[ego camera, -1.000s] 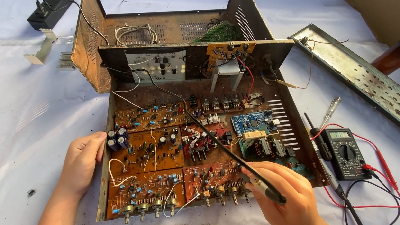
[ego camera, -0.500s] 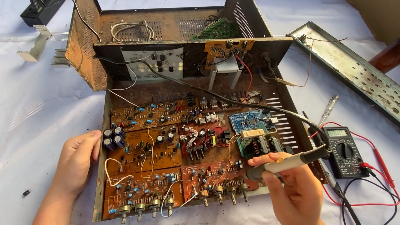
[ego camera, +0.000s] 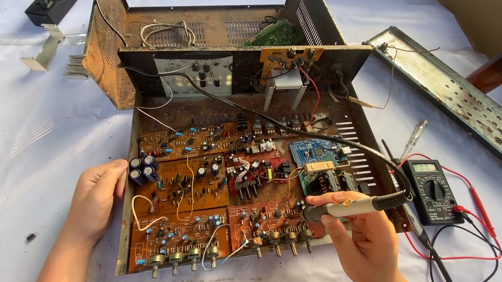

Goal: A person uses a soldering iron to attach or repair components on an electronic circuit board inside a chassis.

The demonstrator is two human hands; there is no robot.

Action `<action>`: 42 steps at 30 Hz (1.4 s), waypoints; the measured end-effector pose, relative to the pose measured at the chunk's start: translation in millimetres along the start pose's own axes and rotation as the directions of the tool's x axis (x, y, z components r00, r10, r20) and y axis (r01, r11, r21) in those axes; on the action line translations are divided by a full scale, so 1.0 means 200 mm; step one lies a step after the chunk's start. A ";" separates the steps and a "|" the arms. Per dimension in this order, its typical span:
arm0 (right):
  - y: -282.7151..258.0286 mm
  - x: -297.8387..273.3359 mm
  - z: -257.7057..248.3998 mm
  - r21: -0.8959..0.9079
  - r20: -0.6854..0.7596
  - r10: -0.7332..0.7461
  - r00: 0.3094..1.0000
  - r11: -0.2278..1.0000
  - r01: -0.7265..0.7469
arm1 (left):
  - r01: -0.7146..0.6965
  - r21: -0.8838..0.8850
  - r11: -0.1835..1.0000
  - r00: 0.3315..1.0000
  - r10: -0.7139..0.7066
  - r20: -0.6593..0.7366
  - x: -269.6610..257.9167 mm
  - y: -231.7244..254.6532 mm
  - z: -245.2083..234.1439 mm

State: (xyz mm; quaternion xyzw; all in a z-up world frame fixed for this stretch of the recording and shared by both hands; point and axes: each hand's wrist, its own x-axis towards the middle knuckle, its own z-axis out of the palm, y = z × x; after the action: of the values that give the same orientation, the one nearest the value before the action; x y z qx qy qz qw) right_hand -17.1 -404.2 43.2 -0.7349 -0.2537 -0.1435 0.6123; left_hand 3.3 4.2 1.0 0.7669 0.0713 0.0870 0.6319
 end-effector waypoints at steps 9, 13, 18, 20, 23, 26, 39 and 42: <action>-0.07 0.06 -0.04 -0.110 0.059 0.195 0.979 0.976 -0.187 | -0.004 -0.003 1.000 1.000 0.004 -0.001 0.00 -0.01 0.00; -0.08 0.08 -0.05 -0.109 0.081 0.211 0.974 0.973 -0.202 | -0.003 0.012 1.000 1.000 0.003 0.002 0.01 0.01 0.00; -0.07 0.10 -0.08 -0.153 0.031 0.206 0.978 0.968 -0.199 | -0.033 -0.027 0.999 0.999 0.033 -0.007 0.00 0.00 0.01; -0.10 0.09 -0.08 -0.039 -0.010 0.215 0.977 0.976 -0.215 | -0.019 -0.012 1.000 1.000 0.019 -0.004 0.00 0.02 0.01; -0.14 0.08 -0.04 0.078 -0.059 0.248 0.967 0.967 -0.244 | -0.002 -0.013 1.000 1.000 0.002 -0.008 -0.01 0.03 0.01; -0.17 0.07 0.02 0.120 -0.105 0.317 0.943 0.945 -0.304 | 0.009 -0.031 0.999 1.000 -0.009 -0.003 -0.02 0.04 0.01; 0.05 -0.09 0.07 0.137 -0.004 0.114 0.993 0.984 -0.113 | 0.026 -0.158 0.987 1.000 -0.024 0.011 -0.01 -0.03 0.01; 0.08 -0.06 0.07 0.236 0.014 0.066 0.998 0.969 -0.068 | 0.009 -0.167 0.986 1.000 -0.008 0.006 0.00 -0.04 0.01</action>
State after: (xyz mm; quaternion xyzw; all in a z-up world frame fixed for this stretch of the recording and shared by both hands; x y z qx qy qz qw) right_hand -19.8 -396.1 19.8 -0.6652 -0.2459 -0.0893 0.6993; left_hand 3.4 4.1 -6.5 0.7111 0.0653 0.0881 0.6945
